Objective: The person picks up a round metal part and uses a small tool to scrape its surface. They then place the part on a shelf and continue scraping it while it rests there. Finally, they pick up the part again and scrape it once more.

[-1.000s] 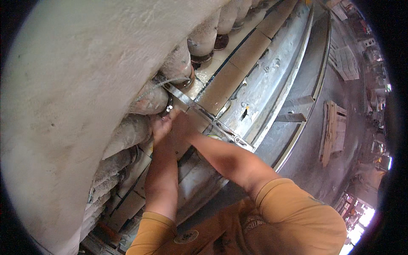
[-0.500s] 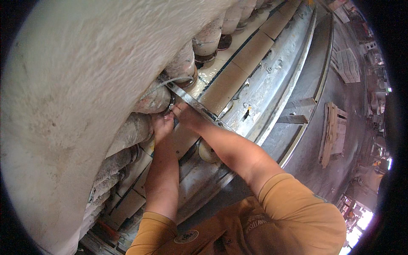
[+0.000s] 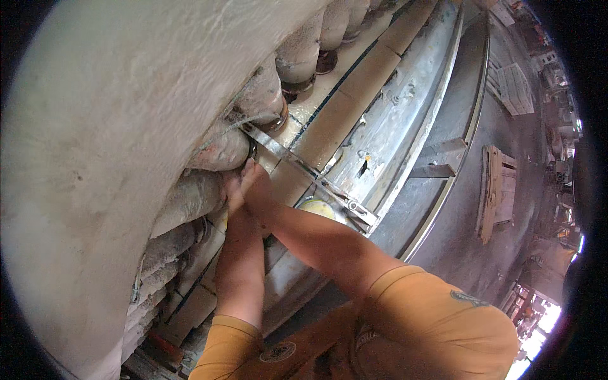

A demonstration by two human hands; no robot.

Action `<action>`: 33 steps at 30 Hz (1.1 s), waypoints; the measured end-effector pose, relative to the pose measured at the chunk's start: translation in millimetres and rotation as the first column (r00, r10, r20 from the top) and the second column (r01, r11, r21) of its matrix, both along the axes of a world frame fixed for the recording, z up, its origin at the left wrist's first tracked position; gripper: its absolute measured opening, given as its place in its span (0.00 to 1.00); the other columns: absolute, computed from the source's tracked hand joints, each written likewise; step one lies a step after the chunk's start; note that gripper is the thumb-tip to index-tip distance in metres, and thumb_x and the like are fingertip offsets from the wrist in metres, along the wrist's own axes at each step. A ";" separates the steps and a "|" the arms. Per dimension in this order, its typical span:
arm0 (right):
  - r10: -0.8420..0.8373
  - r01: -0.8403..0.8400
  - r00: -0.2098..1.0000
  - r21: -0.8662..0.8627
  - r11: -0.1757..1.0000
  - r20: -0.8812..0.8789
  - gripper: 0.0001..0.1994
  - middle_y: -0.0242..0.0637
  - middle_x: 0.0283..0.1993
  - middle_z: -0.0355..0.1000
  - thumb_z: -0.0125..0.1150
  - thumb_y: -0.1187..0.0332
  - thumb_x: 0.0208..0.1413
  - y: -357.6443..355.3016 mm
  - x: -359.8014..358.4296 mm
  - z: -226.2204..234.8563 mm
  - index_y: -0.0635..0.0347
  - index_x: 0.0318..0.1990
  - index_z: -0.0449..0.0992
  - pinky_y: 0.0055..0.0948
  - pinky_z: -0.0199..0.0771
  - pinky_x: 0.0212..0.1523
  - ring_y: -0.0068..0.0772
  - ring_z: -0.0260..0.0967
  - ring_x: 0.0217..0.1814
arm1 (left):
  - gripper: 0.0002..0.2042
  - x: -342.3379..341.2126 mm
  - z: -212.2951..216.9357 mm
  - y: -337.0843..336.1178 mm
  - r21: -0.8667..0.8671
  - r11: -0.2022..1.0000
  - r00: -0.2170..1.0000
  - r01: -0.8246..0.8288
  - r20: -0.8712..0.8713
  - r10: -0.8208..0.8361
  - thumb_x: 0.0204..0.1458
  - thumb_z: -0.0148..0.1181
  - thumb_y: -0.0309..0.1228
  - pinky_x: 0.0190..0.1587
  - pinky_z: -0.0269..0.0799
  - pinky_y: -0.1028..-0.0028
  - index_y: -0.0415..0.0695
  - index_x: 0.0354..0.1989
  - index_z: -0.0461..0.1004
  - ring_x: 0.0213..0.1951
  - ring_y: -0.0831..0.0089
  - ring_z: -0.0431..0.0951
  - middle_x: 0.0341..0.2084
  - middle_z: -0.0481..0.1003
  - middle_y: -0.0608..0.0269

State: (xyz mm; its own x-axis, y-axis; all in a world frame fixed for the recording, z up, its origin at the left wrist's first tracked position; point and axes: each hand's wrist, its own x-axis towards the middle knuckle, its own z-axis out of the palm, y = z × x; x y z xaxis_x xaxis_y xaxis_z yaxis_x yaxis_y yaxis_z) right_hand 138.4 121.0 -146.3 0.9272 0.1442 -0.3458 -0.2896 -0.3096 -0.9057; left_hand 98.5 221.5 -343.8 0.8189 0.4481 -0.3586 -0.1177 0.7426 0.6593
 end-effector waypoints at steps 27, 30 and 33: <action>0.577 -0.396 0.722 -0.457 0.797 0.381 0.19 0.55 0.35 0.72 0.40 0.57 0.62 -32.0 23.2 -47.8 0.67 0.43 0.69 0.44 0.69 0.40 0.58 0.70 0.34 | 0.20 21.5 58.9 -0.4 -0.762 0.647 0.999 0.032 0.049 0.008 0.54 0.53 0.42 0.42 0.71 0.61 0.42 0.50 0.67 0.44 0.58 0.70 0.45 0.71 0.57; 0.074 -0.069 0.997 -0.163 0.984 0.021 0.21 0.55 0.37 0.72 0.38 0.55 0.62 -4.8 2.0 30.4 0.66 0.41 0.69 0.46 0.68 0.40 0.59 0.70 0.36 | 0.19 7.7 91.3 -11.7 -0.578 0.811 0.996 0.089 0.048 -0.075 0.54 0.55 0.41 0.41 0.70 0.64 0.41 0.48 0.68 0.43 0.61 0.71 0.43 0.71 0.58; 0.086 -0.084 0.996 -0.095 0.992 0.014 0.15 0.53 0.35 0.69 0.40 0.63 0.59 -6.7 -5.2 30.2 0.66 0.40 0.68 0.44 0.67 0.38 0.54 0.67 0.35 | 0.18 3.8 90.6 -9.3 -0.429 0.890 0.988 0.151 0.027 -0.155 0.53 0.56 0.40 0.40 0.70 0.66 0.41 0.47 0.69 0.41 0.63 0.71 0.41 0.72 0.60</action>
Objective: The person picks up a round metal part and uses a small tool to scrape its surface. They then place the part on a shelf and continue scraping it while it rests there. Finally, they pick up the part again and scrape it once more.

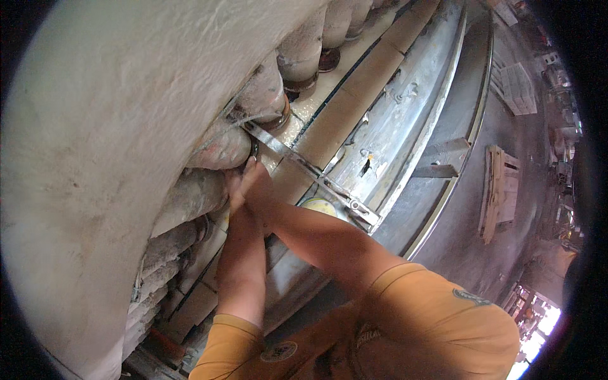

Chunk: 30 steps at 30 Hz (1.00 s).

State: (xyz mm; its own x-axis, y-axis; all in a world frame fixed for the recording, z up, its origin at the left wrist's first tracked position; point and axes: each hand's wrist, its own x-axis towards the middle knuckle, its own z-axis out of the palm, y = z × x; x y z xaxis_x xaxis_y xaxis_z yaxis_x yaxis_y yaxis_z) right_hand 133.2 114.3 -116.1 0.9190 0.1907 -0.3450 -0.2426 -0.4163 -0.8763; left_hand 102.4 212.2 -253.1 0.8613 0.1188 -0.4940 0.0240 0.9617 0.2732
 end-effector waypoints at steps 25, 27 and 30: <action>0.471 -0.439 0.777 -0.177 0.881 0.418 0.16 0.55 0.30 0.70 0.45 0.61 0.60 -21.5 45.4 -113.6 0.68 0.34 0.71 0.42 0.67 0.34 0.50 0.69 0.33 | 0.22 14.7 -35.5 15.9 -0.533 0.846 0.994 0.022 0.103 0.038 0.56 0.49 0.39 0.40 0.70 0.66 0.38 0.54 0.62 0.47 0.58 0.68 0.48 0.68 0.56; 0.141 -0.140 0.990 0.024 0.990 -0.009 0.14 0.54 0.31 0.69 0.46 0.63 0.59 -6.9 19.5 -34.5 0.68 0.34 0.72 0.42 0.68 0.34 0.49 0.69 0.34 | 0.21 6.5 -17.1 21.4 -0.453 0.890 0.997 -0.051 0.035 0.074 0.55 0.50 0.39 0.41 0.69 0.66 0.38 0.53 0.62 0.47 0.58 0.67 0.47 0.68 0.55; -0.155 0.168 0.958 0.036 0.985 -0.243 0.12 0.54 0.33 0.69 0.49 0.65 0.57 5.2 20.9 -16.4 0.68 0.36 0.71 0.43 0.69 0.34 0.49 0.69 0.36 | 0.21 22.3 11.7 -5.2 -0.324 0.945 0.998 -0.037 0.029 0.049 0.54 0.51 0.38 0.41 0.68 0.65 0.37 0.52 0.62 0.47 0.59 0.67 0.46 0.67 0.55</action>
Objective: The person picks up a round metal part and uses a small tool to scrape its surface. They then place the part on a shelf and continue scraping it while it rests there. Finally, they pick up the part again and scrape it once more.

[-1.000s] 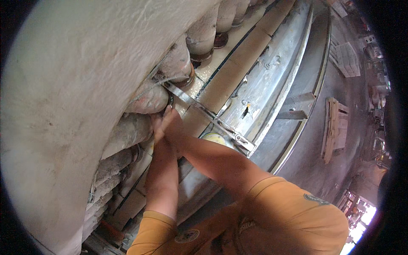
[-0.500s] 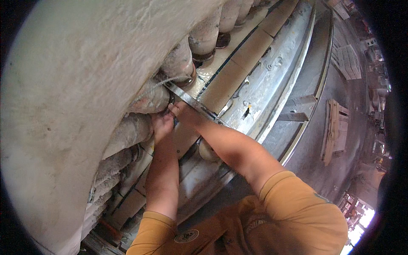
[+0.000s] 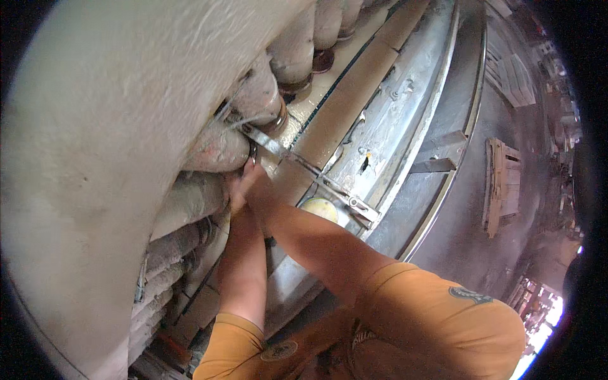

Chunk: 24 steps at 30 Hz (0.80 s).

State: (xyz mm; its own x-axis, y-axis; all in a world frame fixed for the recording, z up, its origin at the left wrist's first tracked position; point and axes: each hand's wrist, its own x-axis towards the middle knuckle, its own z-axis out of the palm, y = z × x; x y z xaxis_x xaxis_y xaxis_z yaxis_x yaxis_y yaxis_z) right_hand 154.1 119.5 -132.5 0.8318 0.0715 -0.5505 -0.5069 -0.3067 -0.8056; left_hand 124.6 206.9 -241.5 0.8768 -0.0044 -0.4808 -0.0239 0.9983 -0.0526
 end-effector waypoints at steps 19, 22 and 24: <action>0.714 -0.612 0.538 -0.375 0.696 0.448 0.16 0.53 0.32 0.71 0.50 0.61 0.56 -33.6 46.0 -62.4 0.64 0.45 0.72 0.42 0.70 0.40 0.50 0.71 0.38 | 0.17 -1.3 -48.2 31.4 0.220 0.965 0.983 -0.142 -0.087 0.165 0.51 0.56 0.37 0.24 0.69 0.73 0.41 0.47 0.69 0.43 0.58 0.71 0.47 0.69 0.57; 0.691 -0.620 0.565 -0.321 0.716 0.451 0.18 0.56 0.30 0.71 0.48 0.57 0.58 -39.4 49.6 -53.8 0.65 0.41 0.73 0.44 0.70 0.40 0.50 0.72 0.37 | 0.19 -6.0 -46.6 21.9 -0.095 0.995 0.988 -0.043 0.144 0.056 0.51 0.56 0.38 0.25 0.70 0.72 0.40 0.48 0.68 0.44 0.57 0.70 0.48 0.68 0.56; 0.698 -0.605 0.520 -0.365 0.708 0.492 0.19 0.55 0.28 0.71 0.46 0.56 0.60 -42.1 50.9 -56.5 0.66 0.38 0.74 0.44 0.69 0.38 0.50 0.71 0.35 | 0.21 1.5 -22.7 10.8 -0.294 0.956 0.974 0.026 0.224 0.042 0.50 0.57 0.39 0.27 0.71 0.71 0.39 0.50 0.67 0.45 0.56 0.69 0.47 0.68 0.54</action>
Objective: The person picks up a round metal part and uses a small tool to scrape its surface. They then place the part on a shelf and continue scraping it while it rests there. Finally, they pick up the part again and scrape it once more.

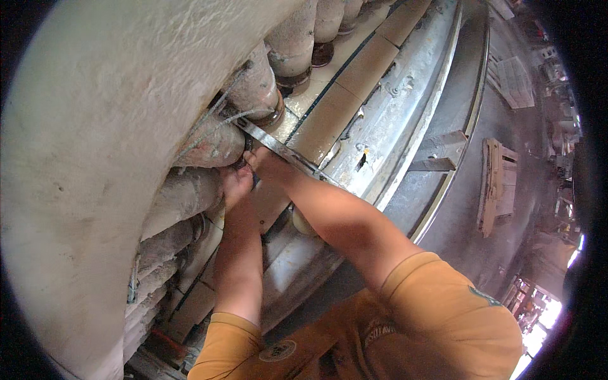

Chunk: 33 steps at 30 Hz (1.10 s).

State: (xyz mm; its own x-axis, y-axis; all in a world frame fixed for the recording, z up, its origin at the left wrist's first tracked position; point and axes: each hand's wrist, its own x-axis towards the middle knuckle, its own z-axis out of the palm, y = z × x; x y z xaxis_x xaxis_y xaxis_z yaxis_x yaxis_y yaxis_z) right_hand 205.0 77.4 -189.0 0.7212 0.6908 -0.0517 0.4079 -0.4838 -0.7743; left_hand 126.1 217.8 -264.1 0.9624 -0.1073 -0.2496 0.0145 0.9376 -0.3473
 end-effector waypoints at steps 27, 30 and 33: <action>-0.114 0.112 0.993 -0.062 0.992 -0.041 0.15 0.52 0.35 0.71 0.48 0.60 0.55 -10.1 -32.1 3.8 0.64 0.36 0.73 0.43 0.67 0.45 0.52 0.69 0.43 | 0.18 -6.5 52.4 -18.5 0.935 -0.261 0.967 0.239 -0.254 -0.028 0.54 0.52 0.39 0.35 0.66 0.61 0.44 0.50 0.66 0.42 0.54 0.69 0.45 0.66 0.51; -0.015 0.016 0.963 -0.002 1.000 0.269 0.08 0.42 0.30 0.70 0.51 0.66 0.52 -0.9 -11.8 -17.7 0.58 0.37 0.72 0.45 0.71 0.35 0.49 0.70 0.33 | 0.18 1.5 29.8 -10.5 -0.014 0.999 0.995 -0.034 0.094 0.036 0.54 0.52 0.39 0.37 0.68 0.61 0.44 0.50 0.67 0.46 0.50 0.67 0.48 0.65 0.48; 0.131 -0.121 0.699 -0.064 0.991 0.704 0.08 0.43 0.28 0.70 0.50 0.66 0.52 4.5 0.8 -44.4 0.60 0.35 0.72 0.46 0.70 0.34 0.48 0.70 0.30 | 0.18 10.6 4.5 -7.3 0.064 0.993 0.976 -0.097 -0.188 0.107 0.54 0.52 0.38 0.39 0.69 0.62 0.43 0.51 0.66 0.48 0.51 0.67 0.49 0.66 0.46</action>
